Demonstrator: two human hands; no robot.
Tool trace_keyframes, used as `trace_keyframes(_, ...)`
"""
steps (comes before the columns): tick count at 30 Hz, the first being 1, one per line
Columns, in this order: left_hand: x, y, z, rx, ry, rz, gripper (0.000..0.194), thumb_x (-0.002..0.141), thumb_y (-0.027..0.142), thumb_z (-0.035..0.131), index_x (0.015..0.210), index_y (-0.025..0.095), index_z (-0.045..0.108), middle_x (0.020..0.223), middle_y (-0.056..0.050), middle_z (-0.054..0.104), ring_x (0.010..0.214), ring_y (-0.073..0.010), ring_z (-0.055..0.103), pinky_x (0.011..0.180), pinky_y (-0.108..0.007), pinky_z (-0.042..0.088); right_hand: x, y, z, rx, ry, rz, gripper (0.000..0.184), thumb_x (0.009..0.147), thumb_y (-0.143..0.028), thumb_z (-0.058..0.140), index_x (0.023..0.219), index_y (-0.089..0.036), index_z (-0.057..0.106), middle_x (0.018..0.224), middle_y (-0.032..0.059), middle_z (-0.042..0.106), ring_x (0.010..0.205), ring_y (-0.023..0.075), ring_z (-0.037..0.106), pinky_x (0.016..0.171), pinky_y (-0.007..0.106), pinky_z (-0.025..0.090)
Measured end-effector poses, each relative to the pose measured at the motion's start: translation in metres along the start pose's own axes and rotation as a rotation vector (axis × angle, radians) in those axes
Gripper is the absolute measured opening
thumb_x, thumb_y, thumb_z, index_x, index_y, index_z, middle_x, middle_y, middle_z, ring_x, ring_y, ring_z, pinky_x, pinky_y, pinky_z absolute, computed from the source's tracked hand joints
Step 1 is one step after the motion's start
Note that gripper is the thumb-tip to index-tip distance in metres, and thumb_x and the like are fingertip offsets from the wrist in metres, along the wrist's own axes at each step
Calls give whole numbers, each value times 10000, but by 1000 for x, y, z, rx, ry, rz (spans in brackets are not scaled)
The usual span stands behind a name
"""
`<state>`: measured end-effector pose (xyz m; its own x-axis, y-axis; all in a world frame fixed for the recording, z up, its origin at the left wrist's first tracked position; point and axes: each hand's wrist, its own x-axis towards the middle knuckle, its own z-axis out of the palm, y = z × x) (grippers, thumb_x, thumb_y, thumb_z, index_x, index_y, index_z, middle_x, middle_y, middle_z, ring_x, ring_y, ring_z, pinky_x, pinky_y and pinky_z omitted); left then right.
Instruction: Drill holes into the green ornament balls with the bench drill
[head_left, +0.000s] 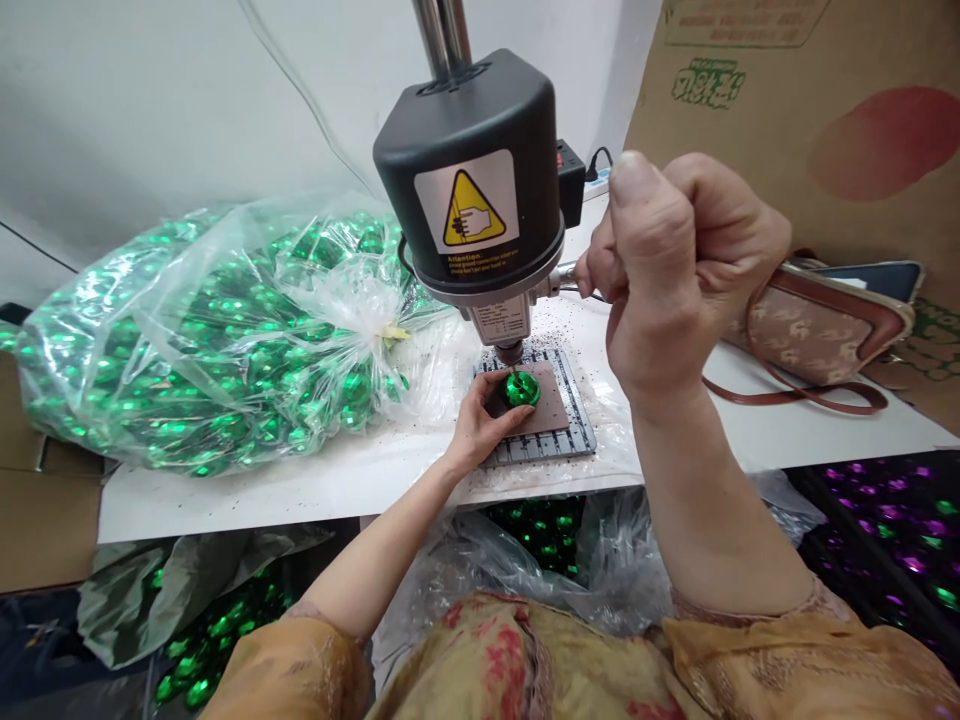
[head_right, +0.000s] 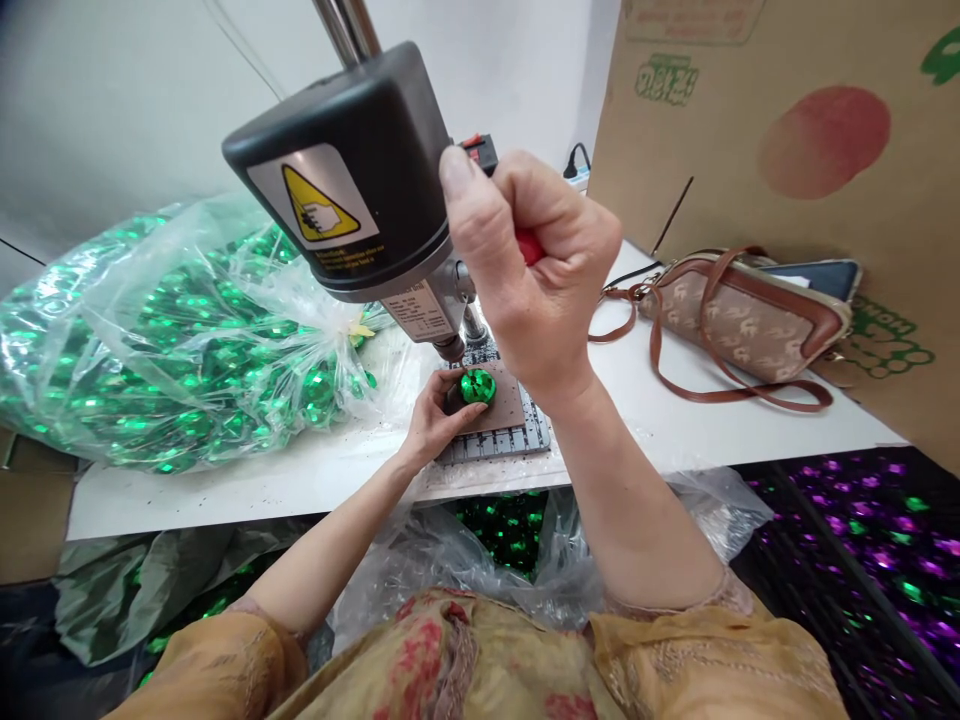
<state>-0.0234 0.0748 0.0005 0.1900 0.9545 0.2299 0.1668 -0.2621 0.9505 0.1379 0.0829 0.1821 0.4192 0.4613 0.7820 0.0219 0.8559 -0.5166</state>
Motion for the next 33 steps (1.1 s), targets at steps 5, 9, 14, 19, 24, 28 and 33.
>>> trace_keyframes(5, 0, 0, -1, 39, 5, 4, 563, 762, 439, 832, 1199, 193, 577, 1193, -108, 699, 1116, -251, 672, 1006, -429, 530, -11, 9, -3, 70, 73, -82, 514, 886, -275, 609, 565, -201, 214, 477, -58, 229, 407, 54, 283, 430, 288, 269)
trace_keyframes(9, 0, -2, -2, 44, 11, 8, 570, 754, 449, 836, 1198, 197, 583, 1190, -106, 697, 1116, -254, 670, 997, -422, 534, -19, 14, -6, 82, 49, -117, 541, 871, -304, 612, 559, -200, 182, 466, -59, 203, 394, 59, 258, 414, 306, 268)
trace_keyframes(14, 0, -4, -2, 40, 5, 1, 581, 749, 459, 838, 1199, 199, 580, 1179, -102, 699, 1110, -252, 671, 994, -417, 534, -23, 21, -4, 100, 112, -186, 520, 868, -237, 564, 566, -179, 146, 475, -57, 181, 398, 38, 201, 416, 281, 209)
trace_keyframes(19, 0, -5, -2, 21, 3, 7, 577, 749, 456, 839, 1191, 197, 572, 1210, -107, 689, 1134, -252, 663, 1011, -415, 525, -29, 27, -10, 79, 92, -235, 501, 853, -226, 564, 553, -177, 166, 474, -56, 210, 402, 39, 208, 411, 276, 223)
trace_keyframes(24, -1, -4, -1, 19, 5, 11, 564, 754, 445, 840, 1184, 203, 567, 1202, -101, 689, 1117, -243, 667, 997, -403, 529, -35, 29, -17, 96, 35, -263, 509, 845, -207, 574, 547, -175, 163, 481, -54, 224, 404, 44, 241, 406, 272, 251)
trace_keyframes(28, -1, -5, -1, 17, 7, 18, 553, 756, 442, 838, 1176, 202, 570, 1197, -101, 686, 1114, -243, 664, 995, -401, 527, -36, 31, -19, 110, 5, -291, 484, 845, -178, 560, 547, -180, 178, 483, -58, 225, 395, 45, 254, 399, 271, 263)
trace_keyframes(33, -1, -6, 0, 15, 17, 30, 543, 763, 427, 838, 1178, 205, 568, 1198, -94, 676, 1126, -237, 651, 1006, -393, 514, -36, 35, -22, 153, -36, -356, 447, 816, -115, 552, 567, -184, 188, 508, -61, 255, 408, 37, 280, 417, 260, 294)
